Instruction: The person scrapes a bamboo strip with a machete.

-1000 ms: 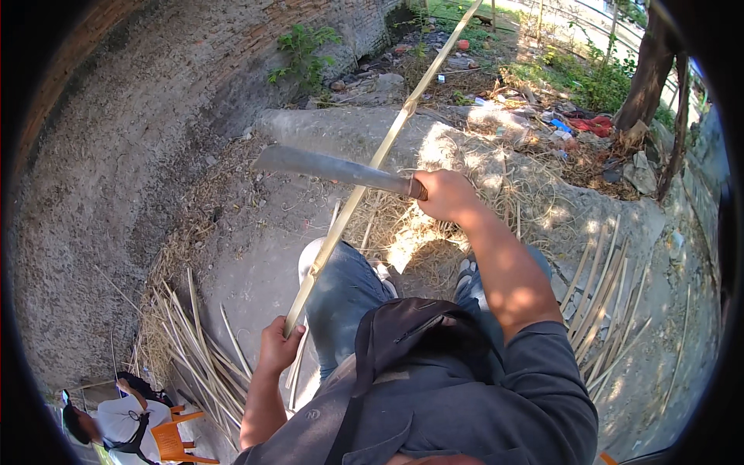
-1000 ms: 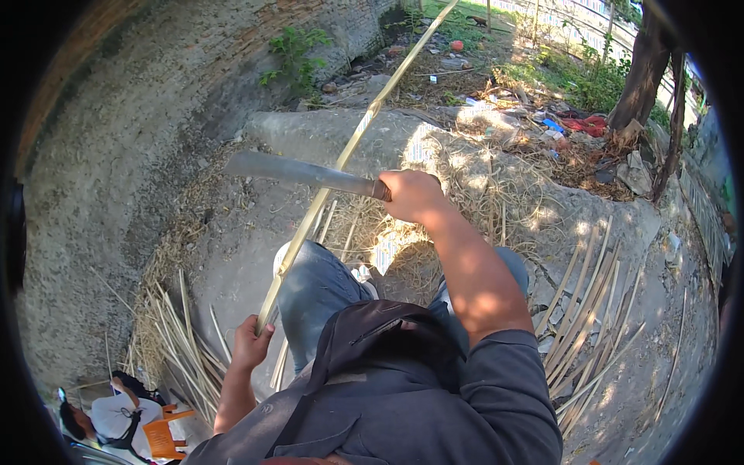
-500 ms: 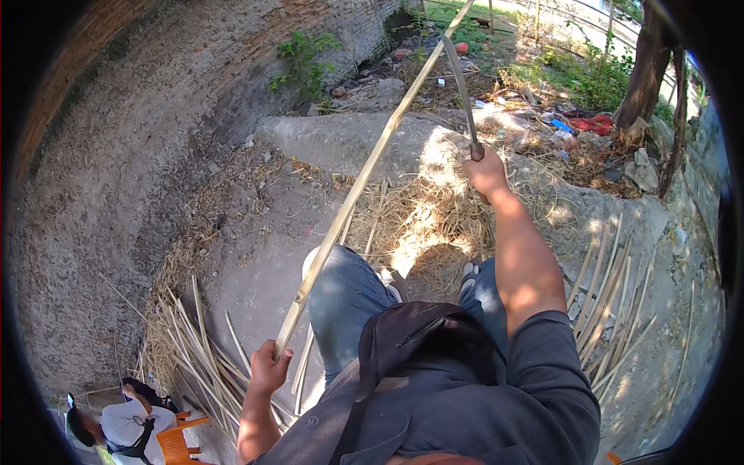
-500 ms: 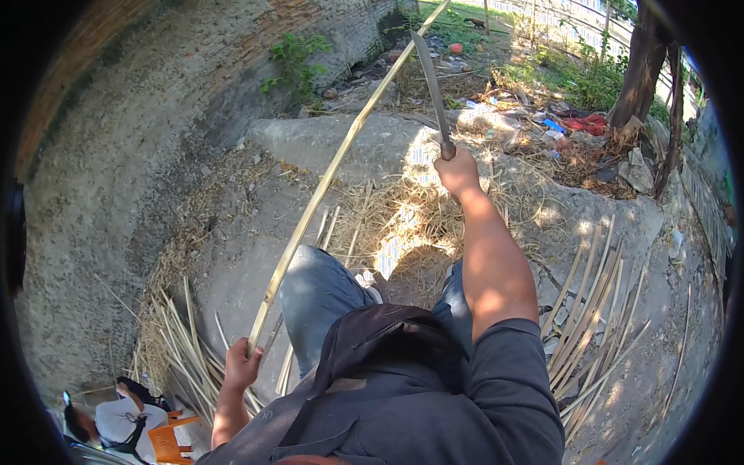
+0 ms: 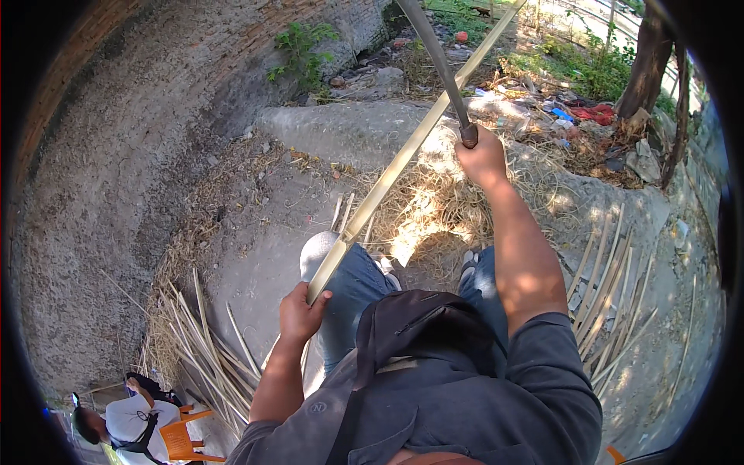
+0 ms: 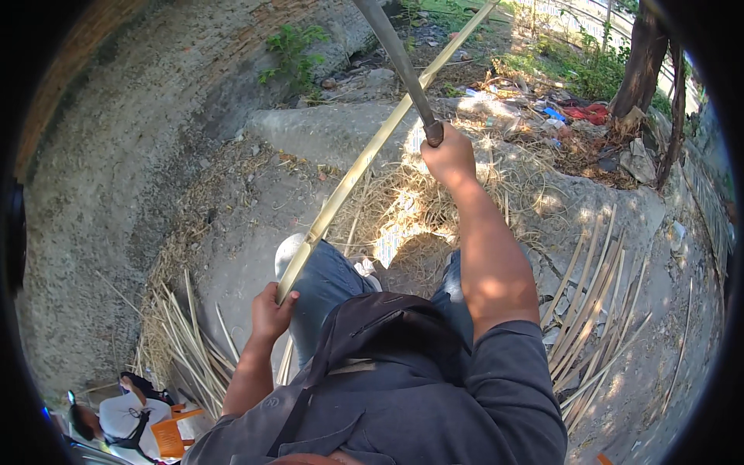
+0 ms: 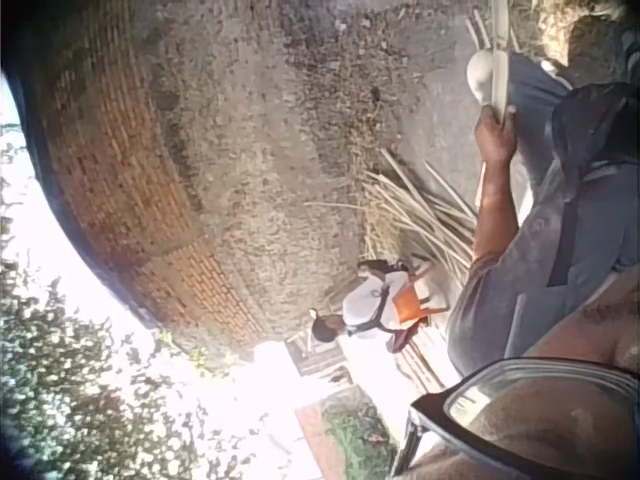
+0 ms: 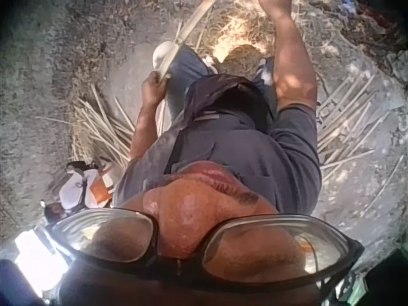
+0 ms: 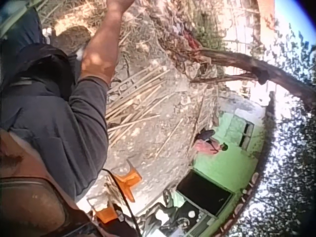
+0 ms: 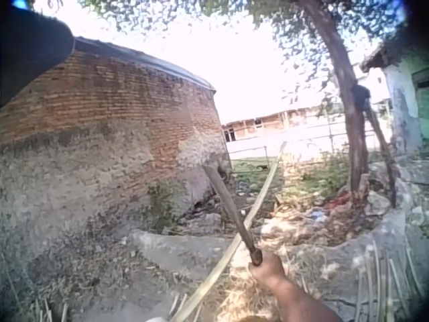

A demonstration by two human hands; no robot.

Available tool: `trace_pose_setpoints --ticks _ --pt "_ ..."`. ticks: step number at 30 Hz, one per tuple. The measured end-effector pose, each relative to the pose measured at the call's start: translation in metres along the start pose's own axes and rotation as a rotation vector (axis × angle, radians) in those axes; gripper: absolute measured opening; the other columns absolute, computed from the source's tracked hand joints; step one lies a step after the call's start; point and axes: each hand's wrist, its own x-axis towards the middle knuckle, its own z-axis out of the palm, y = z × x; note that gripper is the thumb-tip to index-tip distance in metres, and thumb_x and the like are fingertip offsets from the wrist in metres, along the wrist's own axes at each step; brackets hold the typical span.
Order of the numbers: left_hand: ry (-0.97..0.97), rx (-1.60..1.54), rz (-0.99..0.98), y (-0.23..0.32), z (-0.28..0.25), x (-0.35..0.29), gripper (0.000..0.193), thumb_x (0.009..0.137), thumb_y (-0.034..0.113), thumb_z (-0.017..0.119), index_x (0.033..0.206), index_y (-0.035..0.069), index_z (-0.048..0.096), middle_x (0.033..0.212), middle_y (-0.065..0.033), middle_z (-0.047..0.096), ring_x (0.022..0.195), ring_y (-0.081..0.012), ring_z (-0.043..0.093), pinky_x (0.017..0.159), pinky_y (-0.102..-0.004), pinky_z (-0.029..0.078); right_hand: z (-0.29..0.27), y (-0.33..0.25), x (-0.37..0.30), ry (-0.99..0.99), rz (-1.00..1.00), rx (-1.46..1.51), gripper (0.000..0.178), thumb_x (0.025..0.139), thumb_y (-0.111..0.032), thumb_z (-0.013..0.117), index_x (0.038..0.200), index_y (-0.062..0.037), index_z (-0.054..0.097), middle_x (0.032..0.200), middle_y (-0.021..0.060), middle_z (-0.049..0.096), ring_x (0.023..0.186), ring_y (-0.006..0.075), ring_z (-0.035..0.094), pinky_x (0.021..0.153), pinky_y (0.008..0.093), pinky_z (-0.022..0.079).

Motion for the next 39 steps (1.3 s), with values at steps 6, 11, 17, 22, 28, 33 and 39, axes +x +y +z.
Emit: trace_pose_setpoints --ticks 6,11,17,22,28,33,39 --pt "0.04 -0.064 0.083 0.022 0.006 0.03 0.044 0.093 0.04 0.078 0.084 0.001 0.061 0.063 -0.0125 0.059 0.058 -0.0179 0.055 0.056 -0.0379 0.045 0.0 -0.018 -0.015 -0.166 -0.206 -0.136 0.02 0.083 -0.023 0.07 0.097 -0.0102 0.067 0.083 0.0178 0.071 0.084 0.0418 0.07 0.074 0.0518 0.054" --pt "0.077 -0.096 0.108 0.039 0.008 0.053 0.047 0.094 0.045 0.076 0.086 0.001 0.061 0.062 -0.0114 0.058 0.058 -0.0171 0.053 0.056 -0.0379 0.044 0.005 -0.061 -0.043 -0.549 -0.555 -0.413 0.021 0.079 -0.021 0.072 0.098 -0.015 0.066 0.083 0.0125 0.072 0.086 0.0359 0.072 0.078 0.0494 0.056" --pt "0.127 -0.117 0.15 0.053 0.006 0.062 0.051 0.095 0.048 0.073 0.087 0.0 0.061 0.064 -0.0123 0.061 0.059 -0.0178 0.055 0.057 -0.0382 0.046 0.017 -0.059 -0.039 -0.661 -0.572 -0.529 0.026 0.077 -0.02 0.072 0.102 -0.0165 0.068 0.083 0.0118 0.072 0.088 0.0341 0.073 0.082 0.0479 0.056" --pt "0.118 -0.124 0.12 0.053 0.005 0.069 0.052 0.095 0.049 0.073 0.087 -0.001 0.061 0.064 -0.0126 0.06 0.059 -0.0186 0.055 0.057 -0.0385 0.046 0.029 -0.046 -0.045 -0.514 -0.661 -0.422 0.026 0.076 -0.019 0.072 0.102 -0.017 0.068 0.082 0.0136 0.072 0.085 0.0353 0.073 0.078 0.0489 0.057" --pt "0.098 -0.121 0.081 0.066 0.007 0.08 0.059 0.093 0.056 0.073 0.088 -0.002 0.061 0.069 -0.0196 0.063 0.061 -0.0312 0.062 0.06 -0.0419 0.05 0.053 -0.067 -0.066 -0.482 -0.741 -0.358 0.018 0.075 -0.016 0.071 0.092 -0.0132 0.066 0.077 0.0135 0.072 0.078 0.036 0.072 0.072 0.0487 0.056" --pt "0.034 -0.154 0.054 0.057 0.005 0.07 0.056 0.095 0.055 0.07 0.097 -0.001 0.066 0.074 -0.0166 0.067 0.065 -0.0257 0.063 0.061 -0.0402 0.05 0.03 -0.039 -0.033 -0.378 -0.576 -0.251 0.016 0.079 -0.017 0.068 0.093 -0.0117 0.065 0.078 0.0154 0.071 0.078 0.0376 0.071 0.07 0.051 0.055" --pt "0.048 -0.21 0.042 0.052 0.012 0.068 0.051 0.096 0.05 0.072 0.098 -0.001 0.066 0.072 -0.0149 0.067 0.063 -0.0218 0.062 0.06 -0.04 0.049 0.049 -0.057 -0.06 -0.466 -0.558 -0.305 0.015 0.079 -0.018 0.069 0.092 -0.0122 0.066 0.079 0.016 0.072 0.08 0.0376 0.073 0.073 0.0498 0.057"
